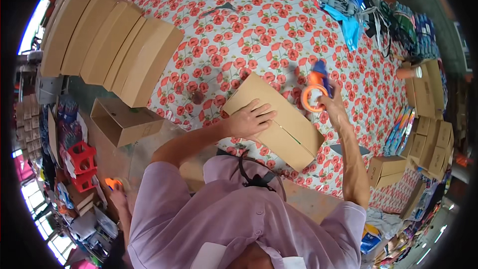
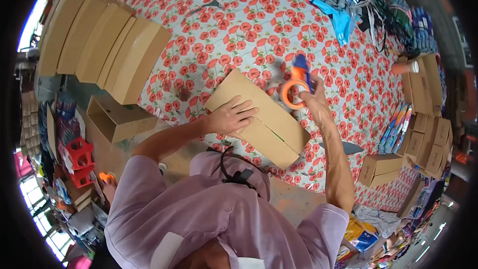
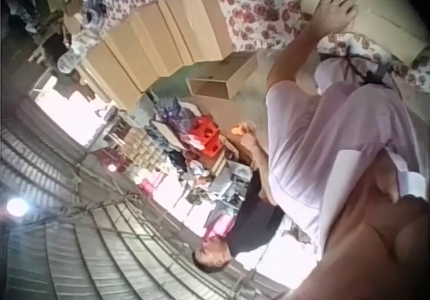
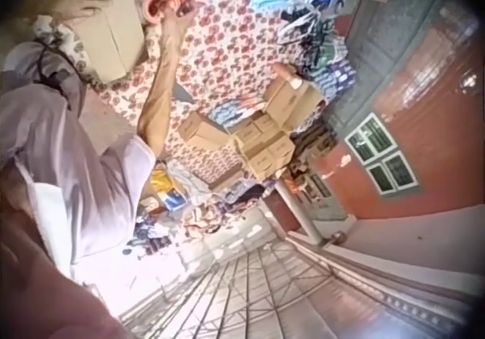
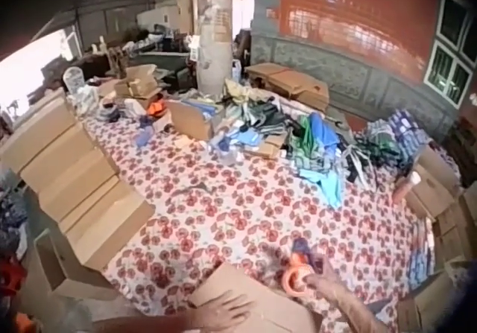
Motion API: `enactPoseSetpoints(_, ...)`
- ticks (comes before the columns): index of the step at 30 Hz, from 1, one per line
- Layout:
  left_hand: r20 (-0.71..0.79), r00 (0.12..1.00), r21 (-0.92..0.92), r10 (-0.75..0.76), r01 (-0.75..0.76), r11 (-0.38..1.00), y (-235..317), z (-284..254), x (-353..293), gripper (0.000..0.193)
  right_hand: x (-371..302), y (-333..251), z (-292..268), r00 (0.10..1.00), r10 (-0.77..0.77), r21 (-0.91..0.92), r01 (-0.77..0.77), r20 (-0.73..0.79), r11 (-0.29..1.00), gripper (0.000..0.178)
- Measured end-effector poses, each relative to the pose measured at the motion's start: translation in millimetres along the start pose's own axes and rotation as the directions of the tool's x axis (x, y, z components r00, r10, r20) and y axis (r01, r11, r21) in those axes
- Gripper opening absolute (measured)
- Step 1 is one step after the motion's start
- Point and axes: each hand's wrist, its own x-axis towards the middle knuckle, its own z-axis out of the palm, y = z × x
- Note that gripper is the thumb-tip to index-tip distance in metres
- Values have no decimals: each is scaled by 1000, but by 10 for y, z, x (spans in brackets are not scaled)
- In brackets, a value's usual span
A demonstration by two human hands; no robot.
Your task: Assembling cardboard boxes, filling them with colorful packaged products, and sealing the boxes with a tape dispenser.
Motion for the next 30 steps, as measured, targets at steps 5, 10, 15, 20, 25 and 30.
enactPoseSetpoints(5, -6, 1000, 16, 13, -13, 1000, -69, 15, -17, 75, 37, -1412, 771, 870, -246, -140, 333, 427, 932, 57)
enactPoseSetpoints(10, -93, 996, -54, 4, -9, 999, -87, 27, -56, 56, 374, -2296, 1866, 721, 18, -646, 610, 693, 459, 35)
enactPoseSetpoints(15, -288, 958, -55, -5, -11, 998, -78, 270, -75, 34, 775, -2556, 2853, 721, 160, -728, 611, 674, 310, 34)
enactPoseSetpoints(20, -424, 903, -96, -69, 31, 995, -67, 279, -57, 20, 920, -2339, 3240, 589, 553, -757, 641, 589, 123, 36)
enactPoseSetpoints(25, -441, 893, -90, -87, 52, 995, -50, 212, -62, 19, 799, -2393, 3150, 550, 594, -714, 698, 587, 59, 36)
enactPoseSetpoints(30, -400, 915, -67, -43, 17, 998, -38, 298, -100, 37, 570, -2284, 2820, 553, 524, -683, 726, 648, 79, 27)
